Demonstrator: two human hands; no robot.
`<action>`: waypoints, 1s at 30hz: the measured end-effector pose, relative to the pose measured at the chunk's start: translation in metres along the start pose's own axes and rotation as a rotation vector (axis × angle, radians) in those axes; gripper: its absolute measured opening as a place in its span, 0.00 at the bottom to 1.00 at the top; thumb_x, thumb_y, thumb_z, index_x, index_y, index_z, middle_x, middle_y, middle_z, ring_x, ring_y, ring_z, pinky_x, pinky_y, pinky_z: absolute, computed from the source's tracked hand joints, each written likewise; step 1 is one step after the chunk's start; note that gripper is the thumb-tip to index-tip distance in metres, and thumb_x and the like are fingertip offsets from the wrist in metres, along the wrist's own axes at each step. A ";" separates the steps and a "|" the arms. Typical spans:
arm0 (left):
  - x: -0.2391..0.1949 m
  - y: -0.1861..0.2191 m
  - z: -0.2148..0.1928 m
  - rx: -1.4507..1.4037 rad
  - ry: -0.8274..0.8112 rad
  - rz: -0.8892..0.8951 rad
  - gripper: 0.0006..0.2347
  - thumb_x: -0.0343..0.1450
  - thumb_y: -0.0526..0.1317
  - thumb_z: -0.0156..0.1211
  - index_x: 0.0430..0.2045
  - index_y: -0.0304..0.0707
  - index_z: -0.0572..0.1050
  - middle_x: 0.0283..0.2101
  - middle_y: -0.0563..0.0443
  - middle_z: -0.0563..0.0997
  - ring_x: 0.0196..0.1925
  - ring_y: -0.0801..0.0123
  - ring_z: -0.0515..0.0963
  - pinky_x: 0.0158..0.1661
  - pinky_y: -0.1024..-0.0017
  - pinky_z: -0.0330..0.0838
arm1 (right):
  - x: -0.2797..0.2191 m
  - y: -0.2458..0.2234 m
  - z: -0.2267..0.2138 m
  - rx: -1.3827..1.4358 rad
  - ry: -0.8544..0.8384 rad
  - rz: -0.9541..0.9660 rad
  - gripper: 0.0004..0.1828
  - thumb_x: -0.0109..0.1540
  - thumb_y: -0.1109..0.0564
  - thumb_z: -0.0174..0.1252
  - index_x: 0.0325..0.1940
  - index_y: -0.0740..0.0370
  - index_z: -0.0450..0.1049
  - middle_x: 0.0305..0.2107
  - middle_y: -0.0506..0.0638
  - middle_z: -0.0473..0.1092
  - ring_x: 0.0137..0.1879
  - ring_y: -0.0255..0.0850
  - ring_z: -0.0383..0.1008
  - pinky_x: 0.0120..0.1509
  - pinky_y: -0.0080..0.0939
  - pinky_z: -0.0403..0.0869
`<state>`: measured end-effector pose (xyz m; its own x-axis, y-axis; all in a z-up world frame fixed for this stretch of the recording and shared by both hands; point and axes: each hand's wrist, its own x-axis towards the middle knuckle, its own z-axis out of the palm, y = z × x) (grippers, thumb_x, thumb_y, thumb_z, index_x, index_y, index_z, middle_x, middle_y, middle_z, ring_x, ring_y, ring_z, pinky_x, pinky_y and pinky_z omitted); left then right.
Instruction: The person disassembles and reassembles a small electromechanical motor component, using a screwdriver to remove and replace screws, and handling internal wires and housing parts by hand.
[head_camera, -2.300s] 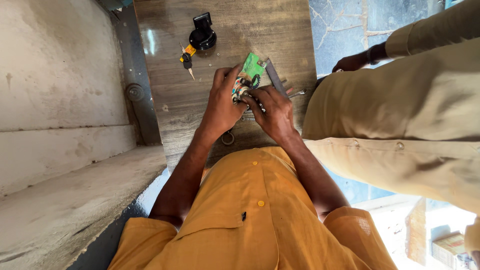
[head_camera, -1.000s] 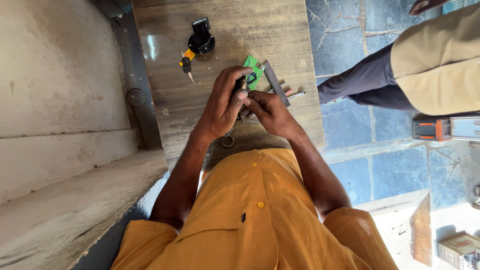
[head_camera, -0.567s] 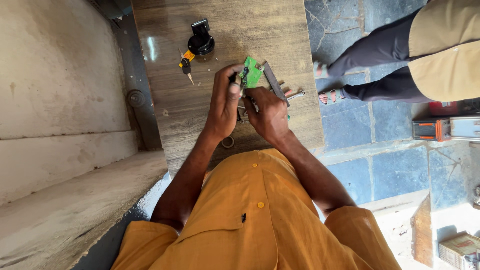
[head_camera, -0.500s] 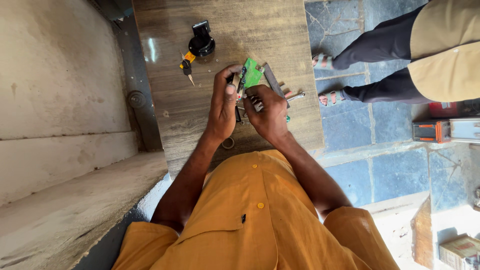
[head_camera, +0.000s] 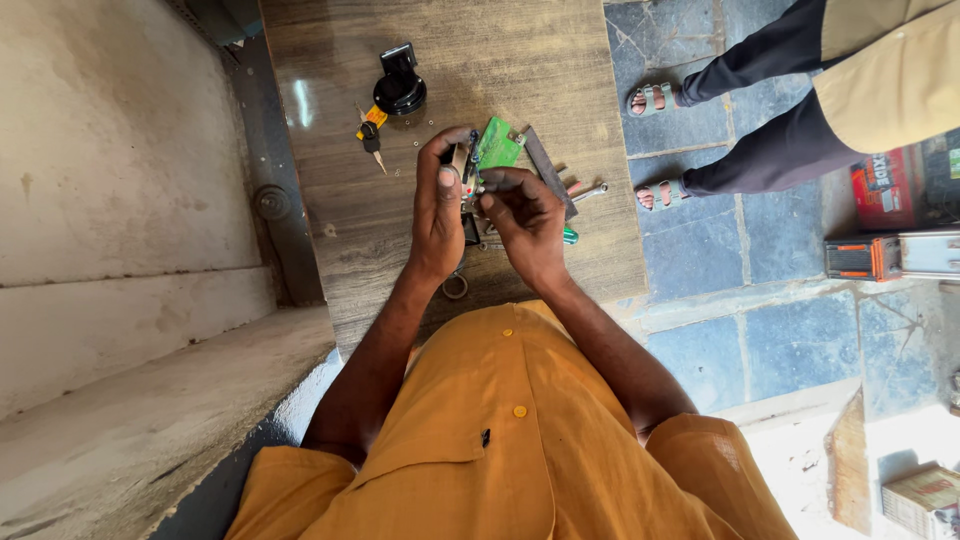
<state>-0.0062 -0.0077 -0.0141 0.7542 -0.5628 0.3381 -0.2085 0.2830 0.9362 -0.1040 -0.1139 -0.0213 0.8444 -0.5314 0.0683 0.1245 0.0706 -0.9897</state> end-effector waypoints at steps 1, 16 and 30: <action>0.000 0.000 0.000 0.019 0.004 0.009 0.26 0.84 0.57 0.31 0.65 0.32 0.63 0.64 0.43 0.68 0.69 0.61 0.68 0.70 0.64 0.62 | 0.001 -0.001 0.000 0.041 -0.006 0.010 0.13 0.68 0.62 0.61 0.55 0.67 0.72 0.40 0.48 0.74 0.45 0.33 0.78 0.48 0.34 0.80; -0.007 -0.016 0.004 0.080 0.068 0.000 0.23 0.84 0.53 0.36 0.62 0.31 0.66 0.62 0.43 0.69 0.67 0.60 0.68 0.69 0.64 0.59 | 0.006 0.043 -0.003 0.116 0.025 0.186 0.09 0.76 0.63 0.59 0.46 0.75 0.74 0.29 0.55 0.75 0.36 0.39 0.75 0.41 0.39 0.77; -0.004 -0.020 0.000 0.115 0.136 -0.036 0.25 0.83 0.56 0.33 0.60 0.30 0.66 0.61 0.43 0.69 0.64 0.61 0.69 0.65 0.65 0.61 | 0.013 0.047 0.002 0.097 0.003 0.107 0.10 0.68 0.61 0.60 0.51 0.70 0.74 0.37 0.50 0.74 0.43 0.34 0.75 0.49 0.36 0.77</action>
<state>-0.0049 -0.0114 -0.0336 0.8380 -0.4590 0.2952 -0.2437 0.1692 0.9550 -0.0863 -0.1153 -0.0666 0.8540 -0.5190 -0.0373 0.0840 0.2084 -0.9744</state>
